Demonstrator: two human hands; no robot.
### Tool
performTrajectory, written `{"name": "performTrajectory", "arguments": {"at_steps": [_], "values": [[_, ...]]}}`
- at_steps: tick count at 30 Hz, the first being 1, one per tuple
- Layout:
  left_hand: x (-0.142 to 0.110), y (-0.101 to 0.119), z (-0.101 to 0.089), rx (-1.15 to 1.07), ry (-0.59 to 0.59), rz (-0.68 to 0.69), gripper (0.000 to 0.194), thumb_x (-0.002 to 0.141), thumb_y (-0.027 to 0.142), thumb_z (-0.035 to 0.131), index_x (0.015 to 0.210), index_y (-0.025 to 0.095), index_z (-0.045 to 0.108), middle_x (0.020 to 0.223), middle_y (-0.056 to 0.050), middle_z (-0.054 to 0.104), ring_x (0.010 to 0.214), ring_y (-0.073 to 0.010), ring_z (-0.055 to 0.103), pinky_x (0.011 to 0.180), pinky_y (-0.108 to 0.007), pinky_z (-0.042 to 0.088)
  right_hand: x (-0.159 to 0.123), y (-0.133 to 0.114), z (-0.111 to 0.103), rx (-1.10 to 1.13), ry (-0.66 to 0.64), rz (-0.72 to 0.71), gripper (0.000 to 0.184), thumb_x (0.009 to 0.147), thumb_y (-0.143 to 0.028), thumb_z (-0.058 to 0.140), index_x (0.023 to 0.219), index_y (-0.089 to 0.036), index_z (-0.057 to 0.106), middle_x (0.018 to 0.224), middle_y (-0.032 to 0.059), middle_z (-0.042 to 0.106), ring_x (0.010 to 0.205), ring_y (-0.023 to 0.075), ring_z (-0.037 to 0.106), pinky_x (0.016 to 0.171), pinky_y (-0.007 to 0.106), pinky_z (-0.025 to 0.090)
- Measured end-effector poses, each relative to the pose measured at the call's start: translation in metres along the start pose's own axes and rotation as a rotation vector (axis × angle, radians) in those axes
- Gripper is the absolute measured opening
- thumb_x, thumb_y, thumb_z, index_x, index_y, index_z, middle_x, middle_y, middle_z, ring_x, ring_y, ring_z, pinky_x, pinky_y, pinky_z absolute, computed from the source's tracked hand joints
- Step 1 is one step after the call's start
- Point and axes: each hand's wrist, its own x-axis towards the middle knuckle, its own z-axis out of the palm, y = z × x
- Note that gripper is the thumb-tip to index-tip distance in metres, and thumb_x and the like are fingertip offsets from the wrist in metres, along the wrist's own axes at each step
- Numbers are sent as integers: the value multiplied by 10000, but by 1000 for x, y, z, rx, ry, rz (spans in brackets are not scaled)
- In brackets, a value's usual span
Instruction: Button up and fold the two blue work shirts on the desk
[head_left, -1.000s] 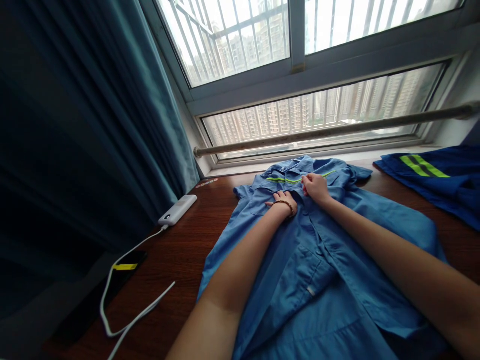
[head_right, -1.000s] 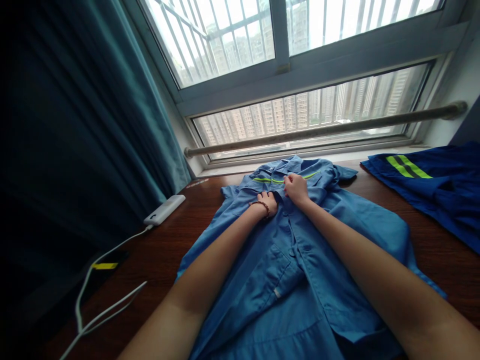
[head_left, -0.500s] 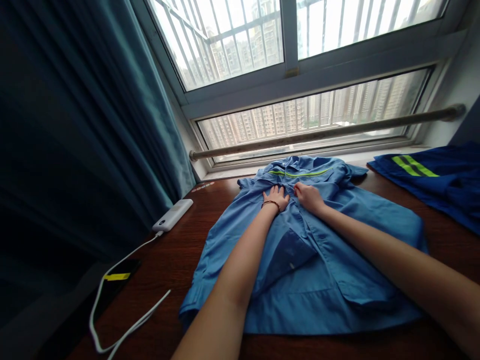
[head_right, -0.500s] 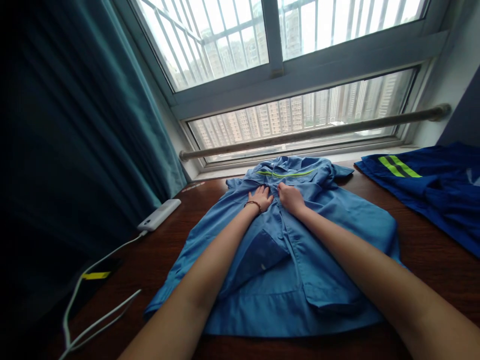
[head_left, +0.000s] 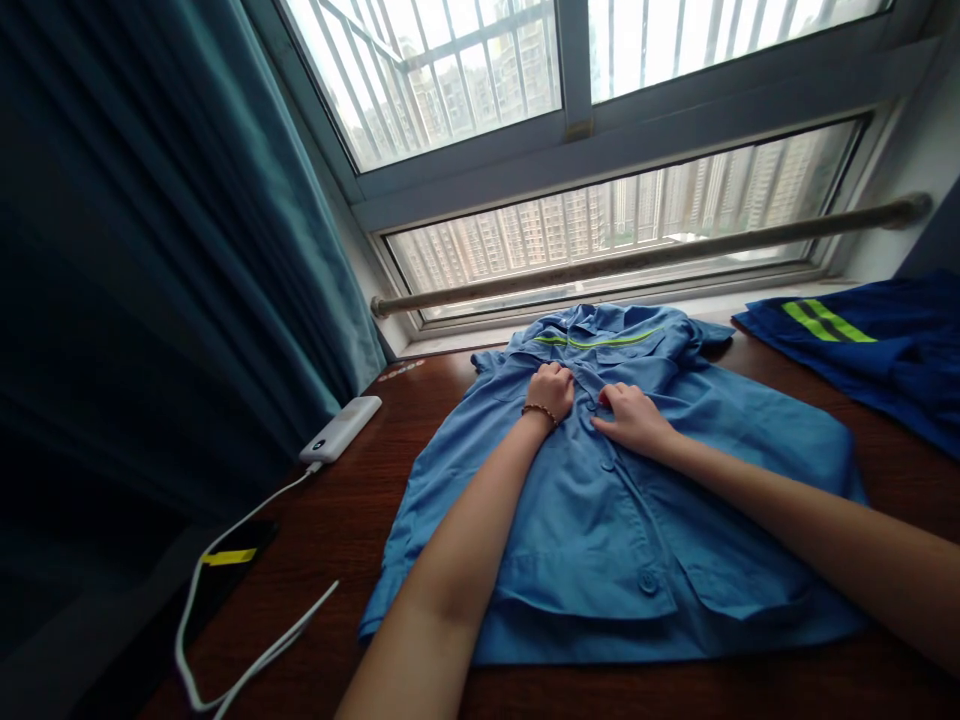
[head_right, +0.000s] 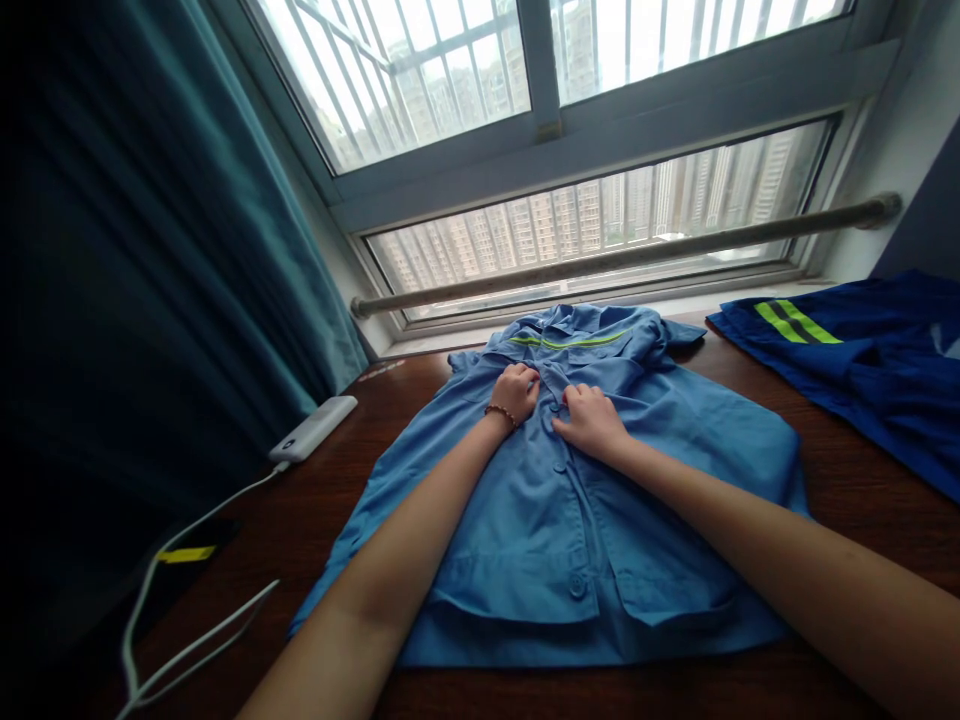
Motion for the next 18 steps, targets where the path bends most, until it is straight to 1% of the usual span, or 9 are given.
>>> {"name": "performTrajectory", "arguments": {"at_steps": [2, 3, 5, 8, 10, 12, 14, 16, 18], "values": [[0, 5, 1, -99, -40, 85, 190, 792, 216, 429, 824, 159, 607, 824, -56, 588, 778, -147, 534, 725, -246, 432, 3, 6, 0, 49, -24, 23, 363, 648, -460, 579, 867, -172, 545, 844, 71, 542, 790, 204, 496, 693, 285, 385], [0, 7, 3, -151, -62, 111, 179, 782, 209, 441, 805, 159, 611, 794, -43, 589, 725, -131, 535, 690, -230, 435, 4, 8, 0, 73, -29, 31, 374, 634, -466, 588, 861, -171, 549, 843, 69, 543, 790, 202, 497, 699, 285, 387], [0, 10, 4, -239, -86, 129, 159, 760, 205, 476, 805, 158, 621, 776, -24, 590, 661, -109, 526, 649, -215, 433, 4, 10, 0, 111, -19, 42, 332, 627, -417, 598, 840, -165, 559, 828, 65, 550, 779, 190, 503, 704, 274, 387], [0, 10, 4, -360, -105, 119, 165, 738, 246, 529, 837, 164, 632, 791, -12, 598, 629, -91, 512, 627, -205, 429, 3, 10, -1, 139, 26, 54, 223, 640, -296, 574, 815, -158, 581, 793, 56, 574, 748, 171, 518, 683, 250, 384], [1, 7, 3, -443, -145, 108, 180, 715, 285, 569, 829, 163, 637, 784, -9, 604, 624, -86, 506, 610, -198, 422, 3, 10, -2, 164, 42, 75, 174, 668, -254, 536, 799, -162, 603, 756, 45, 596, 710, 160, 534, 649, 240, 379], [2, 3, 3, -532, -210, 94, 214, 675, 316, 616, 816, 156, 635, 754, -6, 606, 609, -81, 496, 585, -191, 413, 4, 12, -3, 214, 46, 110, 167, 704, -250, 503, 779, -168, 628, 724, 36, 619, 679, 154, 550, 620, 240, 373], [3, -1, 4, -644, -263, 70, 292, 615, 329, 670, 834, 143, 617, 734, -3, 603, 580, -70, 478, 557, -181, 401, 6, 16, -4, 297, 48, 151, 179, 720, -265, 501, 762, -174, 650, 718, 29, 639, 679, 156, 566, 609, 241, 373], [4, -4, 4, -759, -274, 33, 388, 555, 323, 714, 865, 129, 586, 750, -4, 598, 553, -54, 457, 533, -171, 388, 9, 20, -5, 407, 54, 198, 178, 710, -285, 530, 751, -174, 665, 725, 25, 653, 689, 158, 578, 611, 241, 380], [5, -5, 4, -827, -287, 13, 425, 524, 316, 732, 862, 117, 570, 777, -10, 593, 543, -45, 443, 522, -167, 377, 12, 24, -4, 533, 64, 250, 179, 692, -299, 560, 749, -171, 672, 730, 24, 660, 698, 161, 586, 625, 243, 393]]}}
